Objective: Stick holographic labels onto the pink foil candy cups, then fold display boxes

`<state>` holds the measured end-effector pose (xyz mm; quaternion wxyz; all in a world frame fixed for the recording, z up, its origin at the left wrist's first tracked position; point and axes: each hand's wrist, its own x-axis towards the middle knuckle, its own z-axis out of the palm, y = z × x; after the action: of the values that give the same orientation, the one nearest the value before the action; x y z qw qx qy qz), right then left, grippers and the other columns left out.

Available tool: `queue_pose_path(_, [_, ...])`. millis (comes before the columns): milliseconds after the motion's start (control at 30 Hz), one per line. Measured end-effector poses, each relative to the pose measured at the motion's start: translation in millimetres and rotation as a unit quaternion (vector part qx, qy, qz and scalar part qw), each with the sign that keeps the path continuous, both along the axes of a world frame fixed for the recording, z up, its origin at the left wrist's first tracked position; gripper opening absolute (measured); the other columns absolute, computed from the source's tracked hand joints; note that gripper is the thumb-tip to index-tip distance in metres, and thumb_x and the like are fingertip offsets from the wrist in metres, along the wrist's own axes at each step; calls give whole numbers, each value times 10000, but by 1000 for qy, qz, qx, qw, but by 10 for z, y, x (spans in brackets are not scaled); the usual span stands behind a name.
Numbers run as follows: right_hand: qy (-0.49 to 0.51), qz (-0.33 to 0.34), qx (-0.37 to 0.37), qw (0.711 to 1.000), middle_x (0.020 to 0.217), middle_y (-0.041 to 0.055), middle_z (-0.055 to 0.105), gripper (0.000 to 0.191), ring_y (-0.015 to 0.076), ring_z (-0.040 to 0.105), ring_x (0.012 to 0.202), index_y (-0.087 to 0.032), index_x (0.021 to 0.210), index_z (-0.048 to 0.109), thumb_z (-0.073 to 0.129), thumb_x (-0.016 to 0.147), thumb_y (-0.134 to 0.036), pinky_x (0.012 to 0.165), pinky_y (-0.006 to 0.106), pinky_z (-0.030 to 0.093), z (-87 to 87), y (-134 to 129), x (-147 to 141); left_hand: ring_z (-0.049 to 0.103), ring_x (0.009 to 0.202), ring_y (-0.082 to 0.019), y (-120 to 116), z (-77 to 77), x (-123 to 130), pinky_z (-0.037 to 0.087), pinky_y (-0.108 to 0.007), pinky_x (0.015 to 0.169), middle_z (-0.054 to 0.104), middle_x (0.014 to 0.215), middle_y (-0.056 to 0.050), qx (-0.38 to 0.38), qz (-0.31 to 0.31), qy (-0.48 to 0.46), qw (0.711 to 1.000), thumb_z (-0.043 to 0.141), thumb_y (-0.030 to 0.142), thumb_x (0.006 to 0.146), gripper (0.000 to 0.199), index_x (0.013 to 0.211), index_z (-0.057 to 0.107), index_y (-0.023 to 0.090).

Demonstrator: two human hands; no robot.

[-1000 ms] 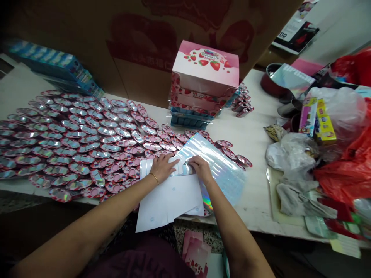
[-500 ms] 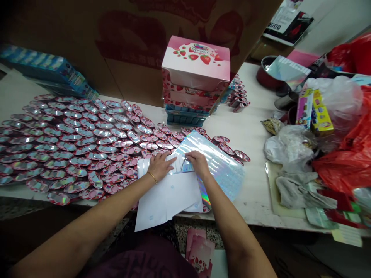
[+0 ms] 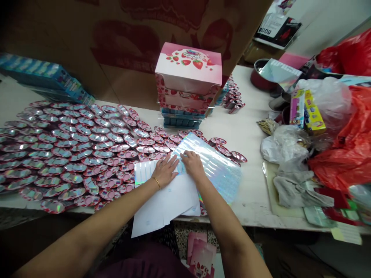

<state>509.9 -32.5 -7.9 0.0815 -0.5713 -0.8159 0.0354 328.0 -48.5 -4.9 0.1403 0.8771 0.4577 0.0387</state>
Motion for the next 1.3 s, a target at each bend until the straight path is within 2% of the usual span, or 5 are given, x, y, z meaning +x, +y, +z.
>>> queue_pose_path(367, [96,-52,-6,994,1067,72,571,249,204,463,972,-211,1048,590,470,856,-315,787,321,348,-1,-29,37,202,1309,-230,-35,-51,-21,225,-422,1006,311,1417,-38,15,3,-14,1000,372,405,851,505,1333,318,262])
queue_pose_path(600, [29,-4,-35,999,877,51,578,196,192,459,828,-253,951,645,506,838,-331,696,314,311,65,98,31,259,1261,-233,-28,10,-18,256,-431,966,332,1389,-49,-8,8,-12,1000,422,416,828,517,1322,317,306])
queue_pose_path(800, [-48,73,4,996,995,78,578,292,203,443,869,-228,1130,559,404,883,-218,758,341,322,-16,-95,70,262,1251,-246,-15,21,22,281,-438,939,338,1388,-50,-18,23,0,1000,407,427,825,550,1340,284,278])
queue_pose_path(1067, [44,-40,8,998,1055,85,551,264,208,459,943,-208,1072,574,415,879,-291,789,328,361,-38,-41,-33,263,1255,-246,-17,50,9,266,-420,950,333,1391,-55,-29,22,-1,999,395,422,832,547,1345,278,273])
queue_pose_path(1300, [1,28,10,1000,1075,75,591,315,209,482,946,-206,1168,530,388,892,-260,820,349,378,-130,-74,45,287,1233,-244,-31,19,-4,268,-426,943,352,1372,-74,-27,27,-6,999,384,431,837,553,1343,277,237])
